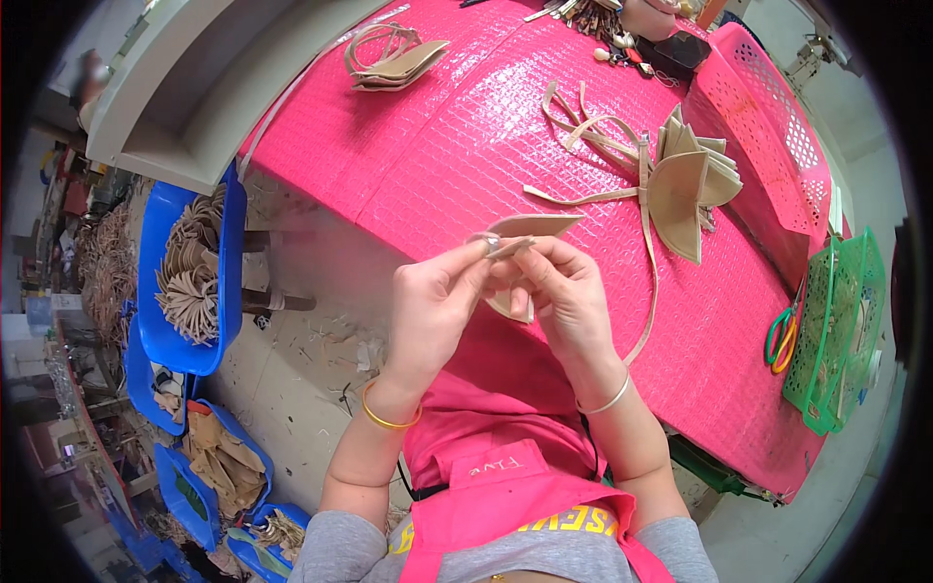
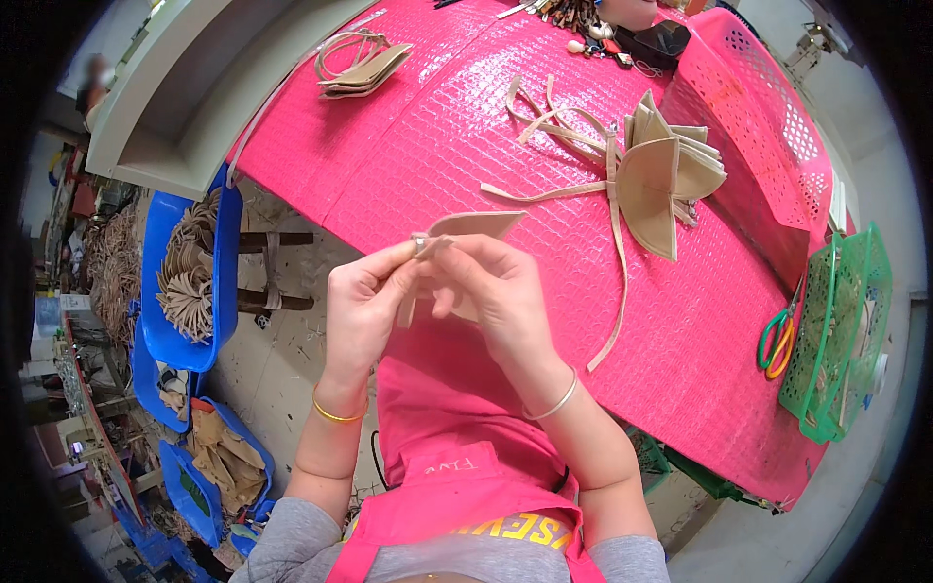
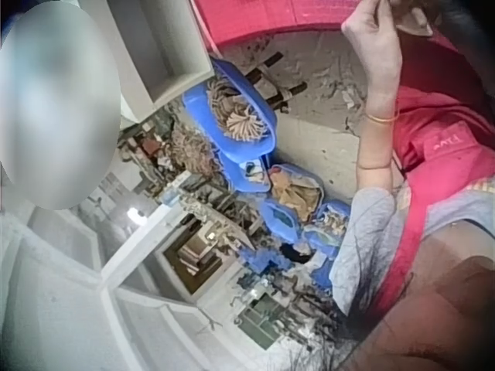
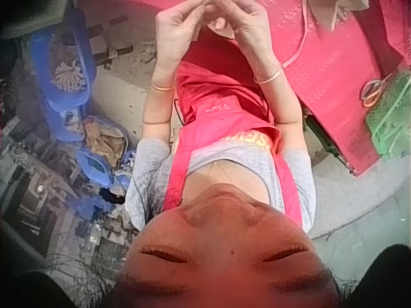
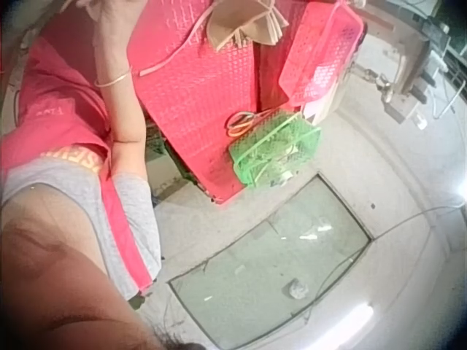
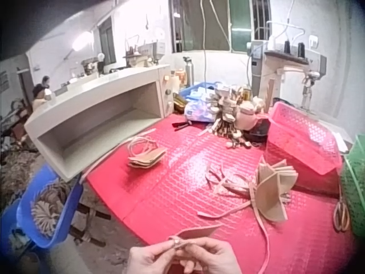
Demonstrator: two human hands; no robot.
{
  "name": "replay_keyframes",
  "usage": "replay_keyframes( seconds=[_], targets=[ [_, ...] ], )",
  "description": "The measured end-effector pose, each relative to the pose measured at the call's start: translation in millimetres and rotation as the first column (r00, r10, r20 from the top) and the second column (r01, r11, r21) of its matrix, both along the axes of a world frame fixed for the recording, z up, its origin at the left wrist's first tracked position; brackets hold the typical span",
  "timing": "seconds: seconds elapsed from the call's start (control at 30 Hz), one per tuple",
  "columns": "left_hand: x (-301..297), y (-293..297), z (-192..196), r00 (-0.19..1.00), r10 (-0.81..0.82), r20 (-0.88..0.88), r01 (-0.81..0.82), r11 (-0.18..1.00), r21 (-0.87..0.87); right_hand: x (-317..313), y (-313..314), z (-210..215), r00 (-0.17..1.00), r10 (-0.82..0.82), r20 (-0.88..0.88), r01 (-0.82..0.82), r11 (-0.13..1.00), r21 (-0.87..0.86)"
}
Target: Manually assemble and organize beige shoe lining or insole components at a workstation.
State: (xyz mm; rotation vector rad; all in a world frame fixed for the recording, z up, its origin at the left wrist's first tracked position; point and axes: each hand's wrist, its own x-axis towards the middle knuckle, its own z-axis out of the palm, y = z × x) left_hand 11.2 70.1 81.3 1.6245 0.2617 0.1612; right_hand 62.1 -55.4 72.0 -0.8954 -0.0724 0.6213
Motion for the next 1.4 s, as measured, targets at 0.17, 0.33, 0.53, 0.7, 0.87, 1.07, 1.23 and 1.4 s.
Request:
replay_keyframes(
  seconds=[0.17, 0.33, 0.53, 0.7, 0.87, 1.07, 1.23, 1.4],
  targets=[
    [1.5, -4.8, -2.7, 0.991, 0.119, 0.064, -0.106, 0.978, -0.18, -10.4, 7.3, -6.7, 0.972, 0.067, -0.224, -0.032, 0.987, 0.157],
    [4.9, -0.9, -18.4, 0.996, -0.049, 0.072, 0.029, 0.966, 0.256, -15.4, 2.8, -12.6, 0.957, -0.118, -0.264, 0.142, 0.987, 0.072],
    [3.9, -15.1, -23.5, 0.965, 0.047, 0.259, -0.153, 0.9, 0.409, -9.5, 3.7, -11.6, 0.964, -0.161, -0.21, 0.161, 0.987, -0.017],
    [8.9, -14.0, -26.5, 0.912, 0.017, 0.41, -0.233, 0.844, 0.483, -1.4, -0.1, -11.2, 0.986, -0.032, -0.163, 0.029, 0.999, -0.02],
    [9.0, -1.5, -23.3, 0.912, -0.144, 0.383, -0.126, 0.791, 0.599, 17.7, -3.1, -16.0, 0.998, 0.045, -0.05, -0.053, 0.983, -0.177],
    [38.7, 21.5, -8.2, 0.952, -0.068, 0.3, -0.028, 0.952, 0.303, 74.0, 6.0, -3.0, 0.653, -0.022, 0.757, 0.369, 0.882, -0.293],
    [86.2, 66.2, 3.7, 0.918, 0.017, 0.396, -0.217, 0.859, 0.465, 118.5, 42.7, -16.4, 0.652, 0.319, 0.688, 0.3, 0.725, -0.62],
    [115.4, 76.3, 28.3, 0.699, 0.115, 0.706, -0.699, 0.316, 0.641, 224.6, 135.6, -17.8, 0.719, 0.078, 0.69, 0.358, 0.81, -0.464]
  ],
)
